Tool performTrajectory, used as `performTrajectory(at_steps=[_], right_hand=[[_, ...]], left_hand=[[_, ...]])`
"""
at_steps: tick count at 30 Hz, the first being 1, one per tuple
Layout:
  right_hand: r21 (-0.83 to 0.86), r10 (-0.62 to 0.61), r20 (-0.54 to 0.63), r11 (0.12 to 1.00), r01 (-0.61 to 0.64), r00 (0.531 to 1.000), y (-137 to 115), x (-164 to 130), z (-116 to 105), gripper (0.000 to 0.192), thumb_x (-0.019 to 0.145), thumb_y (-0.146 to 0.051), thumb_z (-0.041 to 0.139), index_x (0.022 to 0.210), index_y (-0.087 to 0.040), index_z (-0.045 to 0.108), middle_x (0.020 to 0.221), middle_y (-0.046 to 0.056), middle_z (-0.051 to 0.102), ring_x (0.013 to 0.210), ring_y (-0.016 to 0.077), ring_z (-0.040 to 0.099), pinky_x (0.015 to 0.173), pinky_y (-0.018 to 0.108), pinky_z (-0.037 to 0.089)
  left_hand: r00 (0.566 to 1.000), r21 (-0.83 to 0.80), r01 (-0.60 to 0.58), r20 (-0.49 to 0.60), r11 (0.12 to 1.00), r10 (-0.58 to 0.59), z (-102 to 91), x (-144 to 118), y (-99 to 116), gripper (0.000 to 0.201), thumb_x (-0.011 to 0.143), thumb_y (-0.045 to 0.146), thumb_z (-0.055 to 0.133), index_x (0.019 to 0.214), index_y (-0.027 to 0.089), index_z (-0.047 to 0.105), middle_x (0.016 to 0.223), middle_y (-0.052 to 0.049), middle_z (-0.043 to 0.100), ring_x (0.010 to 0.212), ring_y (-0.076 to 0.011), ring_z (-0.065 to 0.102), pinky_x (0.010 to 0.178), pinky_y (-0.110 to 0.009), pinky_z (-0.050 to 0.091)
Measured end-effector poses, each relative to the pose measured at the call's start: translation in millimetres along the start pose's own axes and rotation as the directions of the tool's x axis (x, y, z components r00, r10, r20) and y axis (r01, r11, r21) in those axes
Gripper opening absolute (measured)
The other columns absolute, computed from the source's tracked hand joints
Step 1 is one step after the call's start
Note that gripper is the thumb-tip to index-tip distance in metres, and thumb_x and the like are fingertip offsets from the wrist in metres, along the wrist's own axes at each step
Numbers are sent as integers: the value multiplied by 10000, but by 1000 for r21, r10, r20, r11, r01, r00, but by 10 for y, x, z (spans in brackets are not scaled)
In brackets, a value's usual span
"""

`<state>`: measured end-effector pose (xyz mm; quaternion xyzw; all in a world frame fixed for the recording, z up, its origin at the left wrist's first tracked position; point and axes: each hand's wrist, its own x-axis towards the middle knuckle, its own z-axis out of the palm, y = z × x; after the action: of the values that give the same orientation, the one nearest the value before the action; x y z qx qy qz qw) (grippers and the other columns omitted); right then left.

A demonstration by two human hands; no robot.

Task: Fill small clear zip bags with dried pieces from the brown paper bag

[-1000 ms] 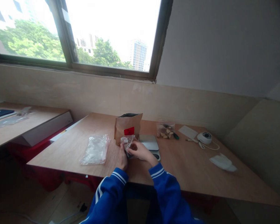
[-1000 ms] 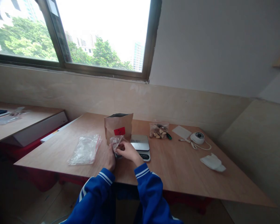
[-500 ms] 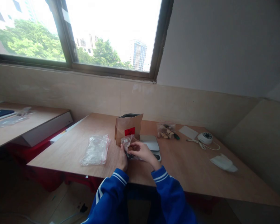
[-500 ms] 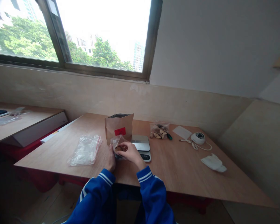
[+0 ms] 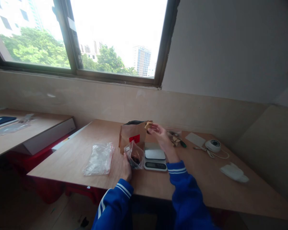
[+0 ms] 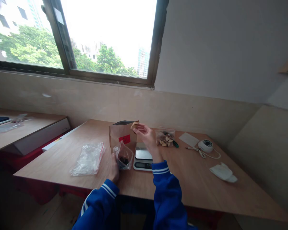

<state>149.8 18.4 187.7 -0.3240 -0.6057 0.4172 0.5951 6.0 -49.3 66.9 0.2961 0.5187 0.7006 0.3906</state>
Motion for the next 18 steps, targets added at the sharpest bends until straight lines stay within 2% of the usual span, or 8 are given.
performTrajectory(at_steps=[3,5,7,9,11,15,18], right_hand=[[-196,-161,-35,969,152,986,-117,408,154,396,710,-398,731,1028,-169,672,968,73,721,841,189,670,771,333,542],[-331,-245,41,911,245,969,-132,606,264,347,713,-365,728,1001,-177,683,972,63,708,793,168,655,744,314,536],[-415,-294,182,842,344,938,-95,717,345,262,714,-310,725,942,-185,705,959,50,698,785,157,645,748,299,527],[-443,-301,334,786,431,893,-22,749,383,187,731,-274,704,900,-195,721,911,33,701,795,159,648,755,293,519],[-448,-297,417,755,479,859,58,725,383,175,770,-262,665,924,-205,725,904,27,709,835,167,656,780,295,516],[-480,-315,433,713,512,845,155,620,337,258,856,-203,553,1075,-189,688,1124,72,692,1071,185,622,964,324,464],[-547,-284,459,657,519,842,180,562,310,256,899,-233,516,1070,-170,695,1173,109,681,1131,204,605,1018,350,433]], left_hand=[[1000,16,-10,-6,1000,10,-3,-19,57,490,833,575,440,760,158,686,799,-130,723,932,-307,665,854,-422,528],[999,-23,36,22,999,-36,6,-10,50,509,830,583,427,763,151,687,783,-137,720,879,-305,674,837,-436,531],[994,-72,92,59,993,-88,13,13,9,530,828,596,413,766,146,688,753,-137,715,839,-306,679,816,-444,535],[989,-105,130,82,986,-122,14,42,-51,538,828,603,404,763,150,686,703,-124,702,802,-301,681,786,-441,540],[987,-130,145,88,981,-134,9,71,-117,524,826,599,420,777,150,687,674,-109,692,777,-288,682,756,-424,545],[988,-220,154,61,963,-144,4,121,-228,492,801,578,504,842,130,702,728,-107,708,780,-268,687,732,-383,548],[986,-268,166,43,949,-160,9,149,-285,488,774,575,555,803,112,708,722,-110,710,769,-268,688,733,-376,548]])
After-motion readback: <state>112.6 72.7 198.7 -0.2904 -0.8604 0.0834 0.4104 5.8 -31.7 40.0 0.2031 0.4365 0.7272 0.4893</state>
